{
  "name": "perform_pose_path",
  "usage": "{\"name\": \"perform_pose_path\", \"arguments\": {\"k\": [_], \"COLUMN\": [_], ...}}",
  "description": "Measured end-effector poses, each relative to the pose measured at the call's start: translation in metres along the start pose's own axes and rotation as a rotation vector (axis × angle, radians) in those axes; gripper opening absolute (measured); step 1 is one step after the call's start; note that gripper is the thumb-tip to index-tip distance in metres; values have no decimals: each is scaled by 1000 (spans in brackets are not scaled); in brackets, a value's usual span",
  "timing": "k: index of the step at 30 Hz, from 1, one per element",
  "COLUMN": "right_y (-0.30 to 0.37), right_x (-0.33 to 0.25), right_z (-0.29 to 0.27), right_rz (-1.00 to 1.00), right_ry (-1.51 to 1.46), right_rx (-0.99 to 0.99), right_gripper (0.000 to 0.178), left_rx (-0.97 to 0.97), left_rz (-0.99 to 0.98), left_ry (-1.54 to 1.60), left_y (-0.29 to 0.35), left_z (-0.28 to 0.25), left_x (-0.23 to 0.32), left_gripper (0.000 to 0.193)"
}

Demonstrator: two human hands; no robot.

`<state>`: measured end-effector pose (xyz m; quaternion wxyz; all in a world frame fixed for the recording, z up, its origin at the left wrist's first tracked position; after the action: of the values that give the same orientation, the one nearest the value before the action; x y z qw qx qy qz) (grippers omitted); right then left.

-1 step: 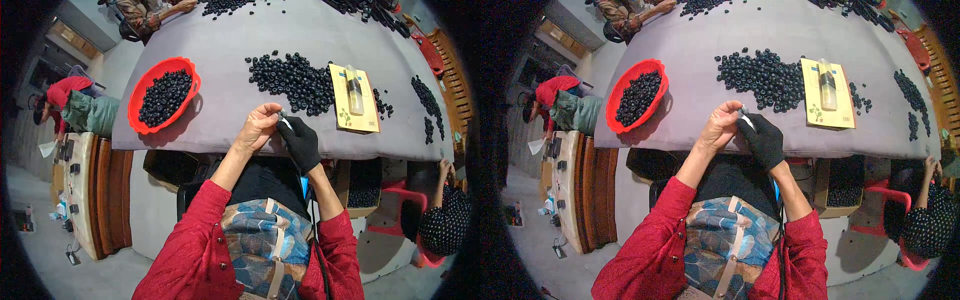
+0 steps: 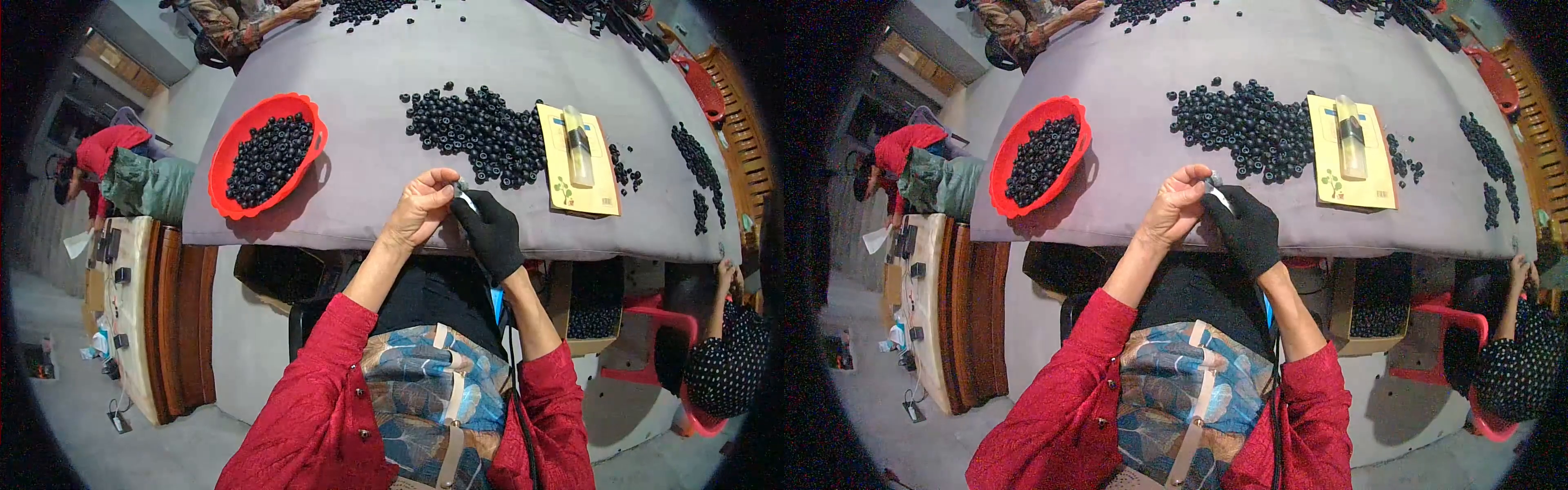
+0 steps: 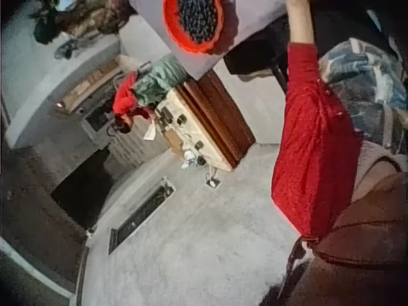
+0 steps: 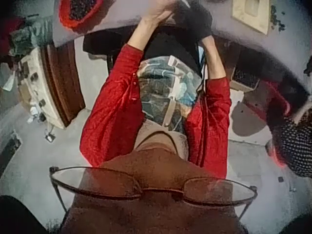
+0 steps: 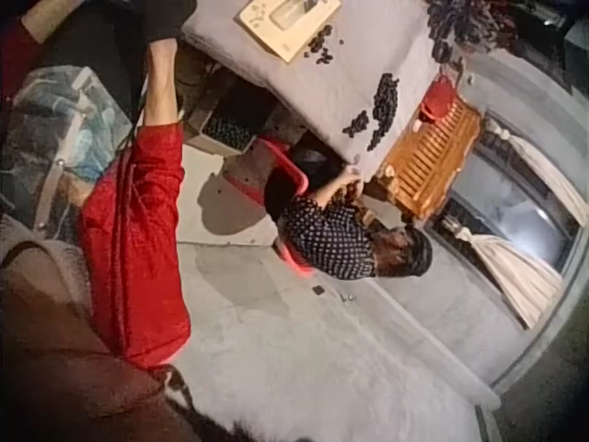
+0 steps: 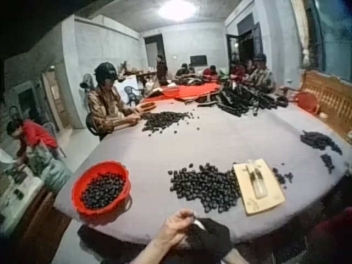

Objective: The person assembles small black plastic components by hand at a workbench.

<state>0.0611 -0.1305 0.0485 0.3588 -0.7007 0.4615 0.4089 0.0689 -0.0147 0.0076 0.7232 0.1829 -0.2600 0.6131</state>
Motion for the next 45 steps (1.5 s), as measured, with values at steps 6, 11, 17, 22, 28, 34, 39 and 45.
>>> {"name": "perform_pose_path", "arguments": {"k": [6, 11, 17, 22, 28, 34, 39, 45], "right_y": [1, 1, 2, 1, 0, -1, 0, -1], "right_x": [2, -1, -3, -2, -2, -2, -3, -6], "right_z": [0, 1, -1, 1, -1, 2, 0, 1], "right_rz": [-32, -37, -67, -123, -59, -55, -129, -95], "right_ry": [-18, -1, -34, 27, 21, -9, 41, 57], "right_rx": [21, -17, 5, 3, -2, -21, -1, 10], "right_gripper": [26, 26, 27, 28, 28, 27, 27, 28], "left_rx": [19, 24, 27, 29, 42, 34, 15, 7], "left_rz": [24, 40, 47, 45, 42, 48, 56, 72], "left_ry": [9, 14, 9, 10, 12, 7, 12, 3], "left_y": [-1, -2, 0, 1, -1, 1, 0, 1], "left_z": [-2, -5, 0, -2, -2, -4, 0, -1], "left_x": [0, 0, 1, 0, 0, 1, 1, 3], "left_gripper": [20, 19, 19, 18, 19, 19, 18, 19]}}
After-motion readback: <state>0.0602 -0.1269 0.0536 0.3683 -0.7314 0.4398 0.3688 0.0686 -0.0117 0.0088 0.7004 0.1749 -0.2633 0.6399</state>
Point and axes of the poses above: each hand's wrist, its own y-axis away from the middle knuckle, its own z-axis out of the palm, x = y × z, the point moved 7 cm from there along -y, towards the middle knuckle, and after that the axes turned 1 degree about -z, right-handed, at the moved point
